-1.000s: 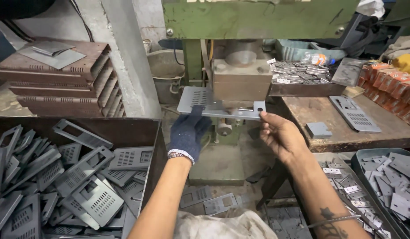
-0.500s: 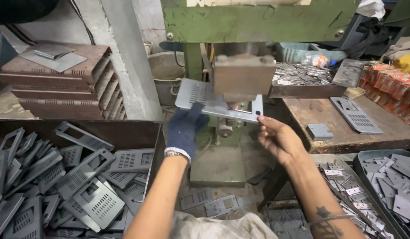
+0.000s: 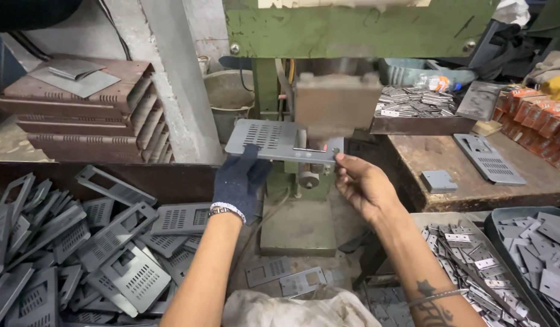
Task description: The person operates a foot-actuated press machine to punch and shape perforated metal panels. They pick panels from a bin, position each one under the press die by hand, press the pedal to stamp the panel with visible sparks, then place the finished panel into a large collection bin and repeat with the next panel.
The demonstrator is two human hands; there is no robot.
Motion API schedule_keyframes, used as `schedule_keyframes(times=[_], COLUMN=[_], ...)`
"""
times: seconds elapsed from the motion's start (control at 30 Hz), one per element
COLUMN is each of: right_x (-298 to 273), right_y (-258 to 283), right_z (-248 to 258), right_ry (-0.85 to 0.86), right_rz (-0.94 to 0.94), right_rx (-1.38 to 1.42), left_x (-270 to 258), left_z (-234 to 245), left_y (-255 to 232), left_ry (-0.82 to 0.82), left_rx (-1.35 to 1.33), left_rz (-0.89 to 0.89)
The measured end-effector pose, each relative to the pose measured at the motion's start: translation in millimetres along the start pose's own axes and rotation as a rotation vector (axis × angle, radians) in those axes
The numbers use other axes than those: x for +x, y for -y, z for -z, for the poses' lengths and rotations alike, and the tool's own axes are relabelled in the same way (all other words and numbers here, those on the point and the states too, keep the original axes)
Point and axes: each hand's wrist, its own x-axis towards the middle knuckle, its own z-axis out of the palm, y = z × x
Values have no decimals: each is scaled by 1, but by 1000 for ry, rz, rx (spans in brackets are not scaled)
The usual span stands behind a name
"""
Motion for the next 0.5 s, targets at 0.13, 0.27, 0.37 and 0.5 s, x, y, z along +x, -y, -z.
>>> schedule_keyframes(times=[0.13,0.27,0.37,0.5], right_x=[2,-6,-15,-12], right_y=[-3,-1,4,21], right_z=[1,-2,5,51], right_ry=[20,42,-138,-276], right_rz=[0,-1,-14,31], right_rx=[-9,-49,-131,-230], left_x=[3,0,-12,-11], left_z=[3,1,-13,-22], left_y=[0,-3,-5,5], left_ry=[46,12,-11,-16], left_rx=[10,62,4,-102], left_rz=[-33,3,18,55])
